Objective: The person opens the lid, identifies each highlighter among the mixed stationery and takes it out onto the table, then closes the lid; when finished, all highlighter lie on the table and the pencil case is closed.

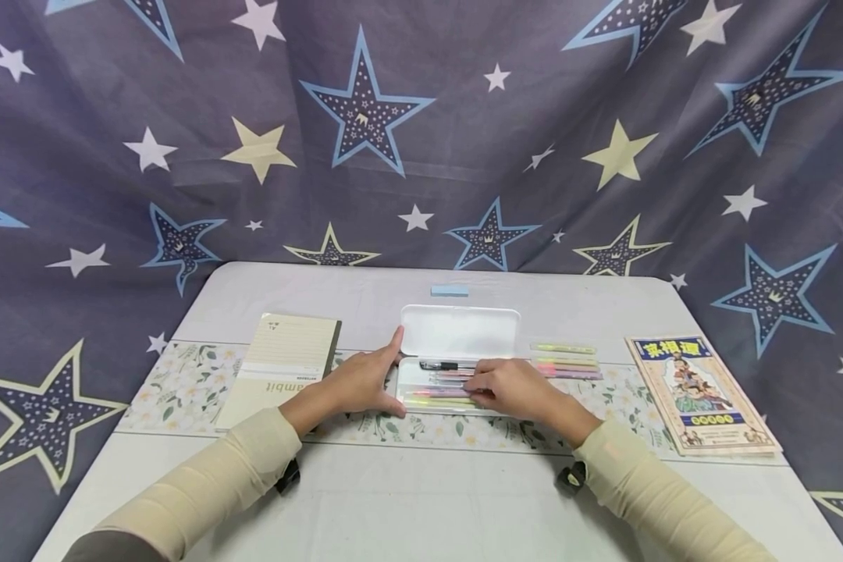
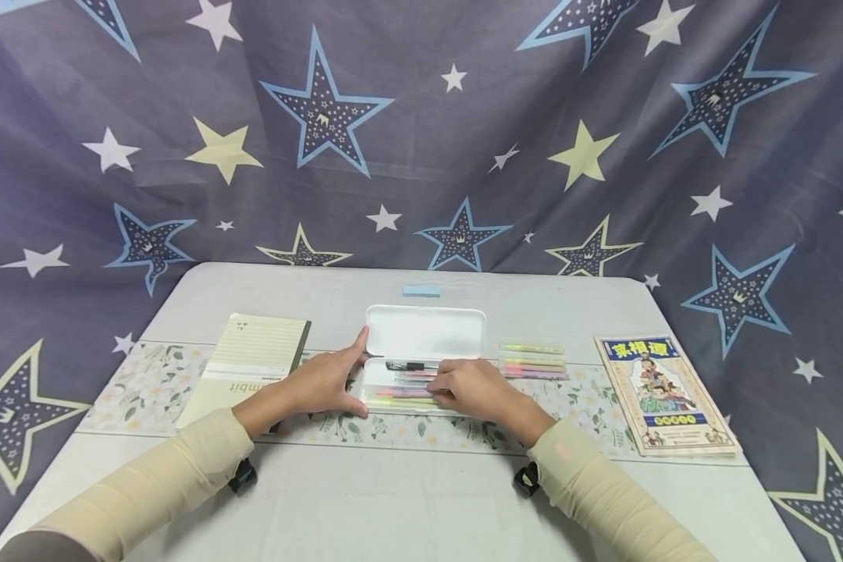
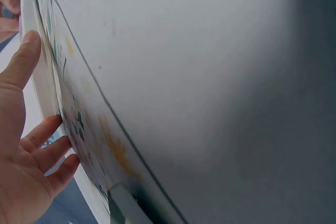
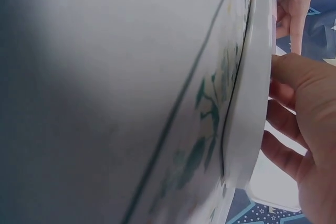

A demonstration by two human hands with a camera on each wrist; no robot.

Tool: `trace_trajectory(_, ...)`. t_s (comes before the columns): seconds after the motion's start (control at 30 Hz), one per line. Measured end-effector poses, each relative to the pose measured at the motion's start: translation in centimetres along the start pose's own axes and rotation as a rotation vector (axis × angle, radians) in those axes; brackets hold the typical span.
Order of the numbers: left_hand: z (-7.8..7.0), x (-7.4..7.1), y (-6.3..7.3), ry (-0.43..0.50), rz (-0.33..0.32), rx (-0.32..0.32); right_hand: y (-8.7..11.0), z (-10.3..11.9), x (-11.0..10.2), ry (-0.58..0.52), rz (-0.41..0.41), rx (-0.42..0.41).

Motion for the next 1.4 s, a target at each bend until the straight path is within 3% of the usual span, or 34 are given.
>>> trace_trajectory(0.37, 0.1, 0.0, 0.0, 0.001, 0.008, -0.004, 0.3, -0.5, -0.6, -0.019, -0.021, 0.047)
trace_trajectory(0.63, 0.2, -0.1, -0.1, 0.004, -0.006, 0.003, 1.4, -1.9, -2.1, -0.022, -0.082, 0.071)
trace_trajectory(1.13, 0.0, -0.1, -0.1, 0.017, -0.006, 0.003, 5.2, -5.4, -4.4, -0.009, -0.161, 0.194)
trace_trajectory(1.4, 0.1, 0.0, 0.0, 0.017, 0.001, -0.007, 7.6, -7.1, -5.2, 0.021, -0.193, 0.21)
Point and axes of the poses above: each hand's wrist, its own y-axis away from the middle knuckle, its own x-axis out of the palm, z = x × y, the point moved 6 cm from there along -y, towards the middle knuckle, and after that the axes turned 5 degrees about z, right-handed, at the moved point
